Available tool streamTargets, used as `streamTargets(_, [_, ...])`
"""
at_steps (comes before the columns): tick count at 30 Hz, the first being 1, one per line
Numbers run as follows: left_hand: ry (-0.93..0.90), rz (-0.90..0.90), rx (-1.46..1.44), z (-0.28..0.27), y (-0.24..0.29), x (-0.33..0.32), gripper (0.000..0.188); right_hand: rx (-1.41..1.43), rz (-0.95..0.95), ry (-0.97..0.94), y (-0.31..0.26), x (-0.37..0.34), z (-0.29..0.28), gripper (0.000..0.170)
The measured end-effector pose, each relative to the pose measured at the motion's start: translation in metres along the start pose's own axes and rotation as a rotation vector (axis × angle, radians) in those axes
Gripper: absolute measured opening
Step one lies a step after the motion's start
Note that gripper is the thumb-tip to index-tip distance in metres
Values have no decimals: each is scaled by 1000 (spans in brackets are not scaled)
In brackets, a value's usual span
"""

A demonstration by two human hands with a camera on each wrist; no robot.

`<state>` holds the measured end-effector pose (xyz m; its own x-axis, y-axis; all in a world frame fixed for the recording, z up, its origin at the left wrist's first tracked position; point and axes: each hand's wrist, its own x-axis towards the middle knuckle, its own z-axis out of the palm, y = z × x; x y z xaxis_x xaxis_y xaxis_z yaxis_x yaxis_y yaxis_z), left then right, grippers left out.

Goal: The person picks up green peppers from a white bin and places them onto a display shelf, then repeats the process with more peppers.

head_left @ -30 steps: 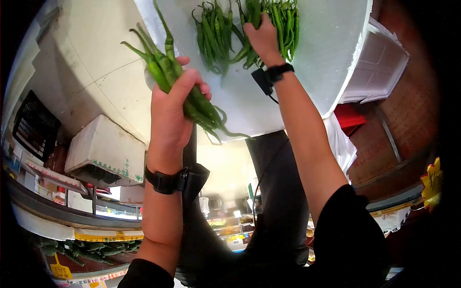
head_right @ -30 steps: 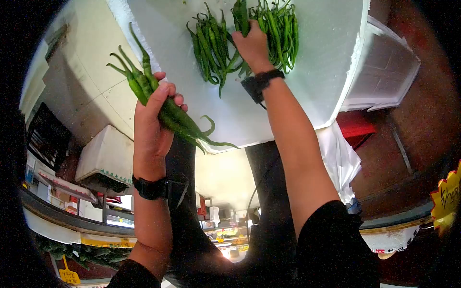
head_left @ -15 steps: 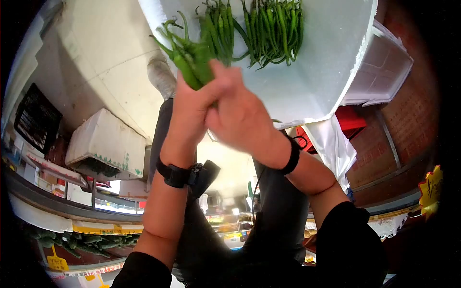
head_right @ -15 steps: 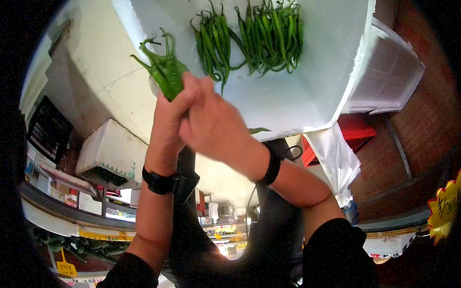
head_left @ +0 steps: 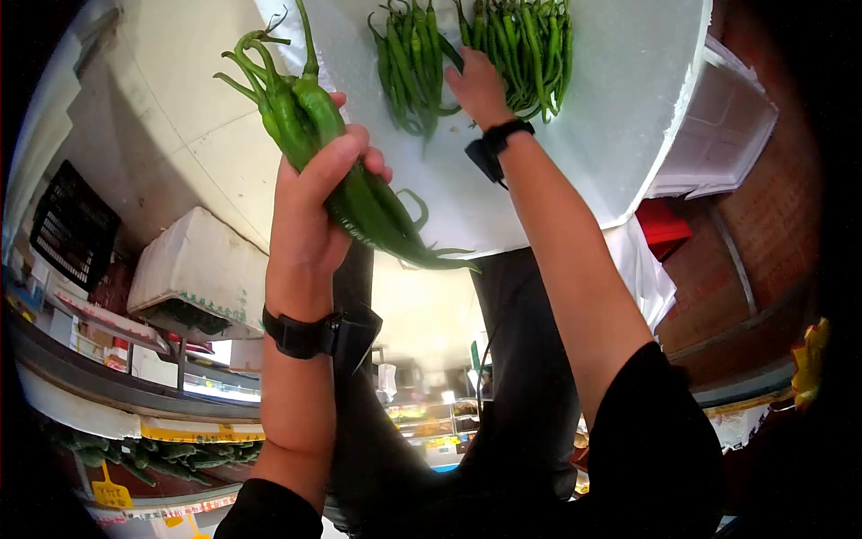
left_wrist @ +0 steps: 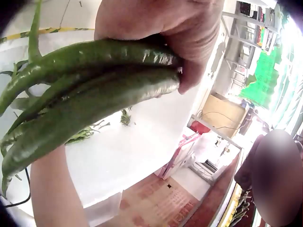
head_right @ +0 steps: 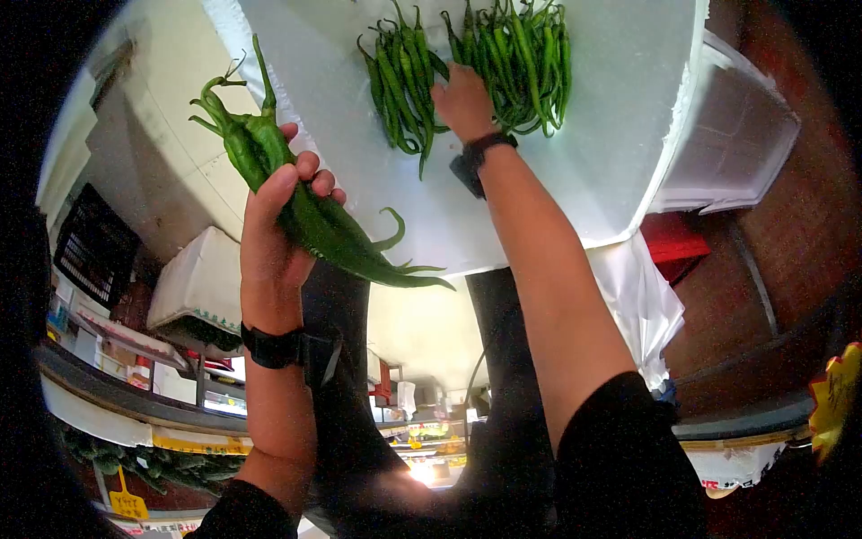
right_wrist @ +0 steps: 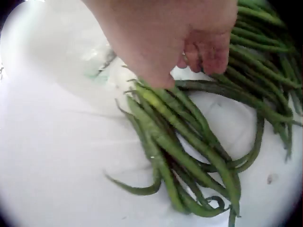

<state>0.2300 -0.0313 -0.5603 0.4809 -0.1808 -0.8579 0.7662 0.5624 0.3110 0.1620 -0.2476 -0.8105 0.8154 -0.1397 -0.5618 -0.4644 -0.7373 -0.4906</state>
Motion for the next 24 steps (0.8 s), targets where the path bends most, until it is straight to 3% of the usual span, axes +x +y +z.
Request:
streamTargets(5, [-16, -3, 80, 1, 2, -1, 55, -232, 85, -99, -18, 18, 25, 52])
streamTargets(6, [-8, 6, 64, 2, 2, -2, 55, -239, 174, 11, -21, 20, 41, 54])
streamTargets(9, [1, 0, 57, 1, 1, -2, 56, -163, 205, -101, -15, 32, 52, 54])
streamTargets(10, [8, 1, 63, 2, 1, -3, 56, -76, 262, -274, -19, 35, 42, 55])
streamTargets(13, [20, 12, 82, 1, 4, -3, 56, 72, 202, -194, -9, 35, 50, 60])
streamTargets(16, [1, 6, 116, -1, 3, -2, 55, 133, 251, -105, -10, 24, 51, 53])
streamTargets(19, [-28, -10, 166, -2, 4, -3, 53, 369, 248, -70, -14, 11, 30, 52])
streamTargets(20, [-32, -5, 169, -2, 4, -3, 52, 376, 230, 45, -9, 8, 34, 48])
streamTargets(24, [-23, 15, 188, 4, 4, -7, 50, 548, 118, 203, -37, -11, -25, 39])
